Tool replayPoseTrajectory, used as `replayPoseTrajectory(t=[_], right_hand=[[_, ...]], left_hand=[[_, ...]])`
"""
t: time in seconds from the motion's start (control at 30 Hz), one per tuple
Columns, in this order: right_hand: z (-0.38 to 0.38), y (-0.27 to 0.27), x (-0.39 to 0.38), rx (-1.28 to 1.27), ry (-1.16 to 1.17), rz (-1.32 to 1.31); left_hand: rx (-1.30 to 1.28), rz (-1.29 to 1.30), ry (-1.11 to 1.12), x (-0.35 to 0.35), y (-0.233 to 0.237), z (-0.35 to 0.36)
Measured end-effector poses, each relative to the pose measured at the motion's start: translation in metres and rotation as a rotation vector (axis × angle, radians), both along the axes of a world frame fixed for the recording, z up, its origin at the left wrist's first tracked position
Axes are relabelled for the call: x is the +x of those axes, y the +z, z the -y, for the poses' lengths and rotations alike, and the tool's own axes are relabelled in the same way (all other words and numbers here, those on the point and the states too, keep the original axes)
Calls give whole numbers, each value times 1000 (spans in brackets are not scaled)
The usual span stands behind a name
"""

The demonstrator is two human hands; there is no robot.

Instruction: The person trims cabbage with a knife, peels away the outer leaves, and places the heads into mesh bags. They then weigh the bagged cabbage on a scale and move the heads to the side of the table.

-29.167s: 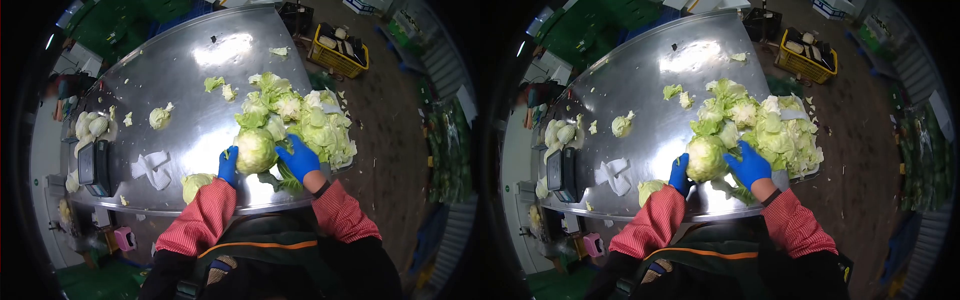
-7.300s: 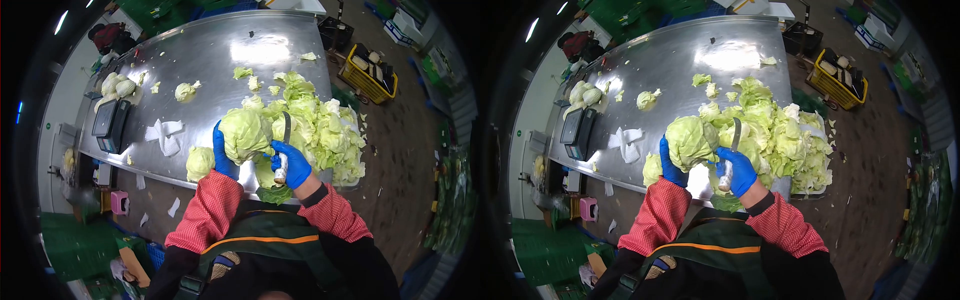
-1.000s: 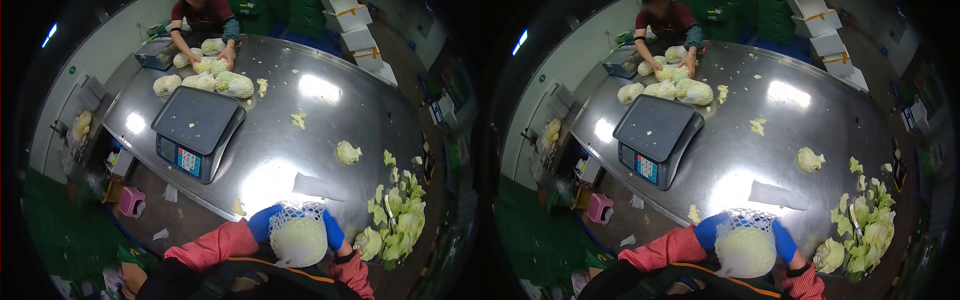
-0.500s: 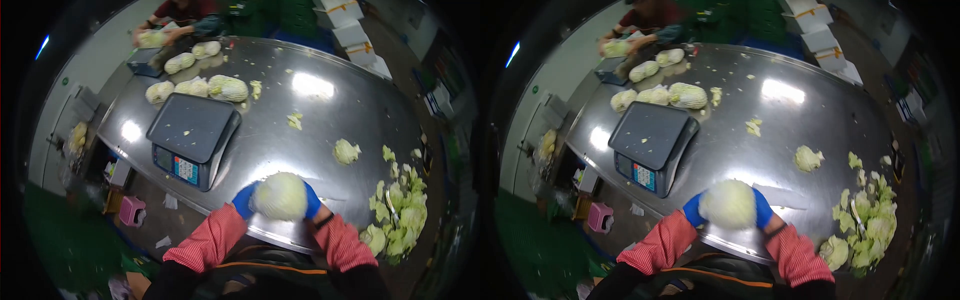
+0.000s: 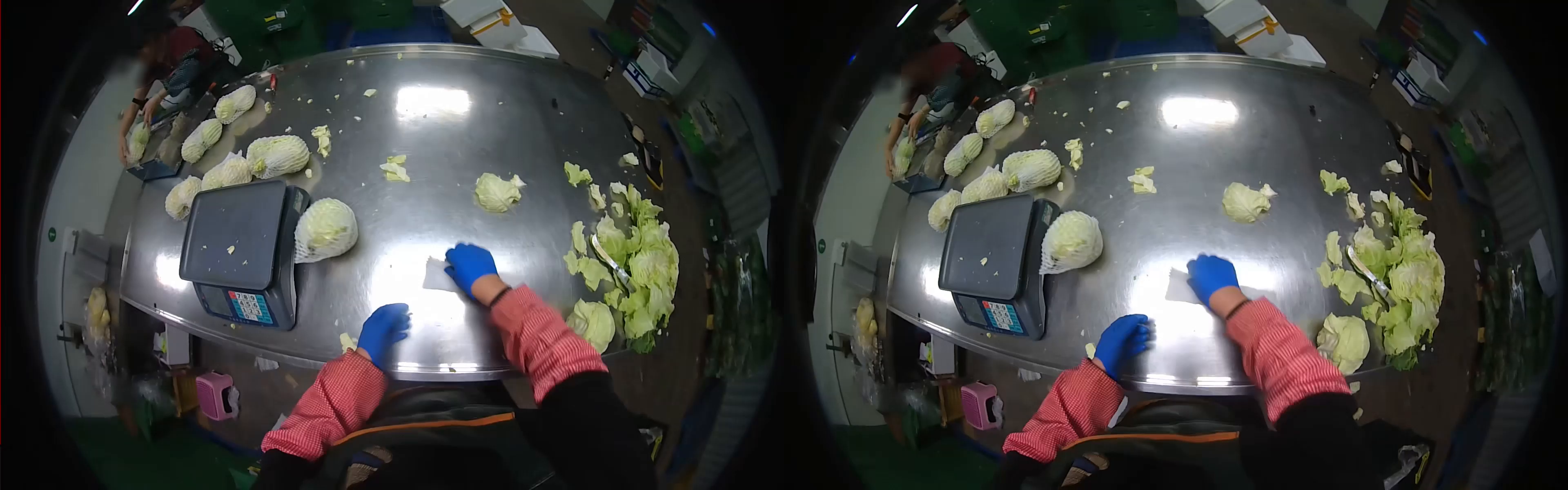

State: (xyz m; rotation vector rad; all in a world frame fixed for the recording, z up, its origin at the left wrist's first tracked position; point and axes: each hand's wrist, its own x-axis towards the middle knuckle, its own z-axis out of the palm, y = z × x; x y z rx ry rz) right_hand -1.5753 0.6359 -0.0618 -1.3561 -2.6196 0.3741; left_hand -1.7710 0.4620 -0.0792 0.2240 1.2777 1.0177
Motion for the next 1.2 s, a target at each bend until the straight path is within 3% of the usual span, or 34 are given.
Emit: replayPoseTrajectory(t=[0.03, 0.07, 0.17, 0.2, 0.3, 0.33, 0.37, 0.4, 0.43, 0.5, 0.53, 0.57, 0.63, 0.67, 0.7, 0.77, 0.8, 0.83, 0.87, 0.97, 1.03, 1.07, 1.13, 1.17, 1.2], right_hand=[[6, -10, 8, -180, -18, -65], [18, 18, 8, -434, -163, -254], [46, 14, 15, -744, -310, -827], [53, 28, 23, -765, -304, -824], [65, 82, 54, -568, -425, -700], [68, 87, 67, -273, -303, -859], [70, 91, 79, -264, -279, -760], [70, 95, 91, -261, -264, -662], [72, 96, 102, -263, -251, -565], [80, 96, 119, -414, -382, -609], [90, 85, 127, -205, -382, -605], [98, 79, 133, -3, -370, -592], [109, 78, 158, 88, -344, -301], [114, 80, 170, 129, -326, -156], [116, 82, 181, 303, -348, -117], [122, 95, 200, 315, -407, -87], [126, 97, 207, 280, -353, -260], [135, 97, 211, 241, -295, -432], [145, 98, 213, 200, -237, -605], [169, 94, 223, -961, -489, -1317], [182, 48, 239, -1121, -260, -1337], [187, 35, 248, -1200, -140, -1341], [190, 70, 271, -1442, -191, -1307], [190, 76, 284, -1490, -254, -1350], [189, 86, 296, -1341, -300, -1502]], left_hand=[[53, -56, -3, 10, 3, -12], [131, -234, 34, 24, 23, -21], [167, -278, -152, 46, 48, -52], [177, -261, -175, 51, 54, -61], [245, -252, -327, 66, 61, -74], [298, -273, -432, 69, 58, -77], [351, -286, -547, 79, 55, -81], [265, -199, -527, 95, 76, -81], [218, -15, -502, 106, 83, -84], [276, 338, -541, 120, 77, -97], [115, 573, -464, 133, 85, -87], [199, 682, -466, 145, 72, -78], [367, 890, -450, 166, 50, -63], [52, 688, -299, 181, 53, -57], [187, 404, -465, 192, 79, -49], [16, 604, -309, 204, 28, -36], [116, 565, -389, 210, 20, -34], [219, 523, -459, 217, 12, -32], [501, 329, -685, 223, 14, -31], [366, 179, -831, 246, 60, -37], [-111, 627, -371, 266, 83, -32], [-149, 575, -320, 273, 78, -40], [289, 363, -822, 274, 14, -20], [242, 488, -828, 279, -8, -15], [189, 607, -833, 284, -29, -9]])
